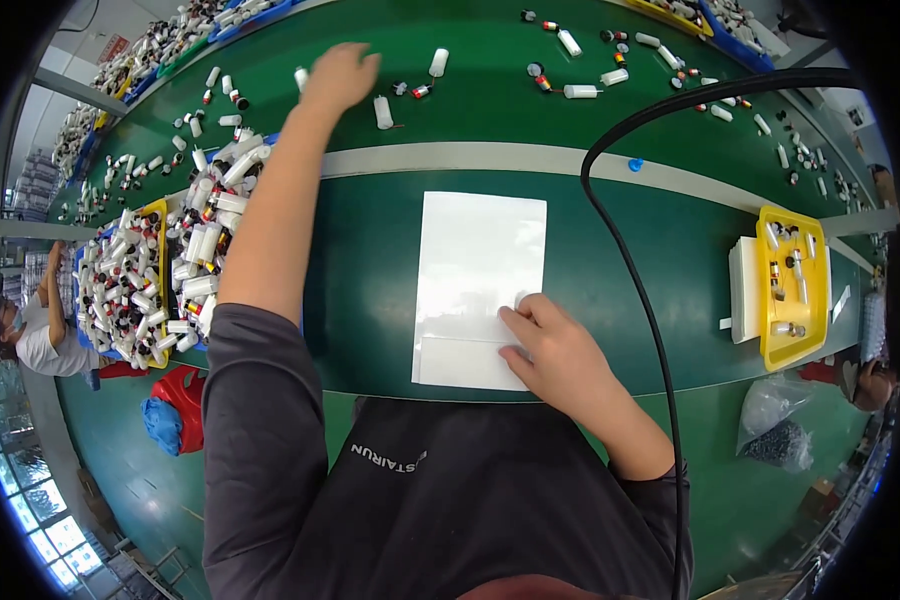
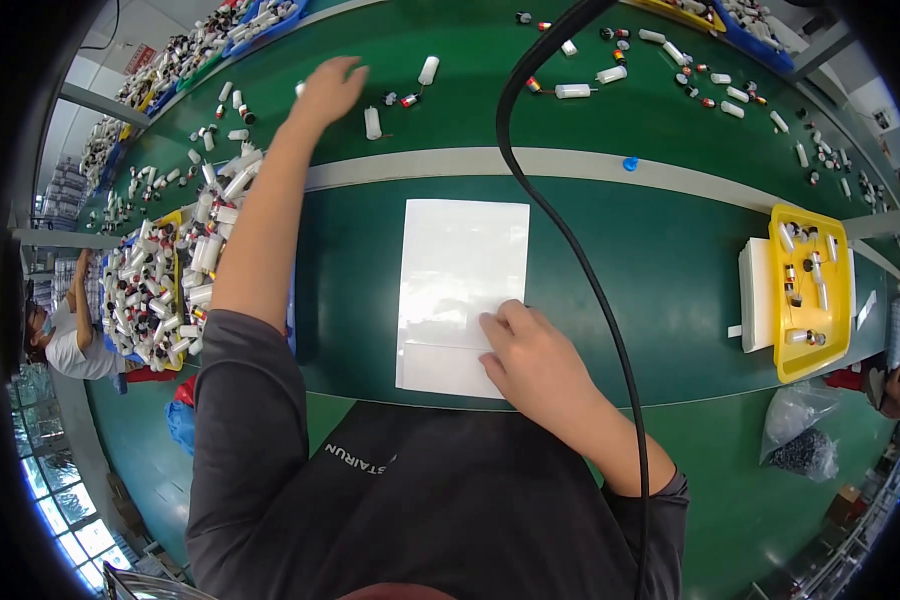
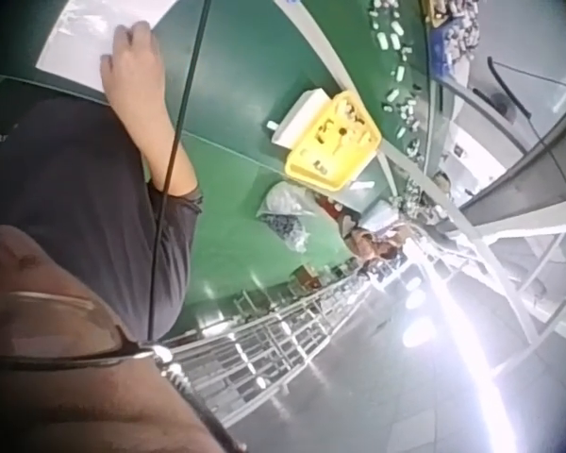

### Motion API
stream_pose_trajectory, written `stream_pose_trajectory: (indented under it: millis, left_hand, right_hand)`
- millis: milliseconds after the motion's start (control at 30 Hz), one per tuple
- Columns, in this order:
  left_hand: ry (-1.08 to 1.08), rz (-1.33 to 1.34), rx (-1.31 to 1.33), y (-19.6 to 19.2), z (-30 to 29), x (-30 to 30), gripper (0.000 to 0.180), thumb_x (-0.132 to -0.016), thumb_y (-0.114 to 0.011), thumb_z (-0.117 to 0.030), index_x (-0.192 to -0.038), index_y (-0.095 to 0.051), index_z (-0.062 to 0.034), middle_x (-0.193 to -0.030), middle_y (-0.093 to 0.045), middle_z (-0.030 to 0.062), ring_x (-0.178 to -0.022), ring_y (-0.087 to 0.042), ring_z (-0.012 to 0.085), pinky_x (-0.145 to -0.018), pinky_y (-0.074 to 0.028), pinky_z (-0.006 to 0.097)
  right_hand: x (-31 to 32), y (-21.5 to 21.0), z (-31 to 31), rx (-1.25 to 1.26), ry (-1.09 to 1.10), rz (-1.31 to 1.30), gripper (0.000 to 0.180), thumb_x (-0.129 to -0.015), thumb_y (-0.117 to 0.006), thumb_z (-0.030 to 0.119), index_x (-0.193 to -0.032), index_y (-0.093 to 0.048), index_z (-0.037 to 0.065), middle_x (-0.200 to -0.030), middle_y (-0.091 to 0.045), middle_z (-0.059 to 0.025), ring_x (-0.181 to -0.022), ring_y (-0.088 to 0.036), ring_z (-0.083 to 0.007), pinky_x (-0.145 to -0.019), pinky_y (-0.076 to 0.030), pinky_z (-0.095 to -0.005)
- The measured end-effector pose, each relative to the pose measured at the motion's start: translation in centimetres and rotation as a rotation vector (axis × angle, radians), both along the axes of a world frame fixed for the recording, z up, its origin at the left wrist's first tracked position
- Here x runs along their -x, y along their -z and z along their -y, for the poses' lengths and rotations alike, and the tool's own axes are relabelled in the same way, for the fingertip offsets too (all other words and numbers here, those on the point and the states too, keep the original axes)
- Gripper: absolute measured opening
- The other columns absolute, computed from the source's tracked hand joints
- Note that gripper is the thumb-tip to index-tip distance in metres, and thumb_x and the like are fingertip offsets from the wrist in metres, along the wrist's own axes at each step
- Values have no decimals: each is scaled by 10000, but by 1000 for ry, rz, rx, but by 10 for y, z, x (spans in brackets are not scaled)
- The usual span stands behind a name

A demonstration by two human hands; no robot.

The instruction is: The person assembles small plastic components by hand, picking them from parts bins and placing them into a white fixture on a conveyor belt.

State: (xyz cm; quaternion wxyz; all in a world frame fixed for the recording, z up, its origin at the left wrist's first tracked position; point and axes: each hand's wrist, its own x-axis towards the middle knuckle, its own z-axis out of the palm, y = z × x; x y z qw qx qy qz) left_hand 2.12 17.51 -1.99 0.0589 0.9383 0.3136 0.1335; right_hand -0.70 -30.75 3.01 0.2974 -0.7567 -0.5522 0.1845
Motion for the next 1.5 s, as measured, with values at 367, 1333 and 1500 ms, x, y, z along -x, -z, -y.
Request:
stream_pose_trajectory:
  millis: [367,1333,1500]
  left_hand:
    - [-32,23,-68,22,98,-19,478,-945,-594,-533,-1205,-637,-135,-1204,-589,129,-1145,-587,339,-884,-509,560]
    - [607,866,1942,-46,183,-19,301,-1014,-460,-153,-1278,-477,-10,-1088,-657,175,-1097,-629,336,-1041,-456,446]
    - [525,826,2001,-15,178,1,354,-1034,-399,-162,-1345,-473,-10,-1013,-613,127,-1003,-628,289,-955,-515,430]
  right_hand:
    - [8,-6,4,22,56,233,368,-811,-755,107,-1117,-626,-52,-1097,-582,-152,-965,-628,-312,-813,-549,-387]
    - [-241,-59,165,32,1119,525,401,-908,-671,322,-1182,-674,30,-1045,-713,-232,-945,-692,-378,-840,-527,-456]
    - [-286,-33,216,375,1161,958,474,-917,-670,369,-1219,-674,3,-1107,-718,-222,-1023,-679,-409,-887,-522,-478]
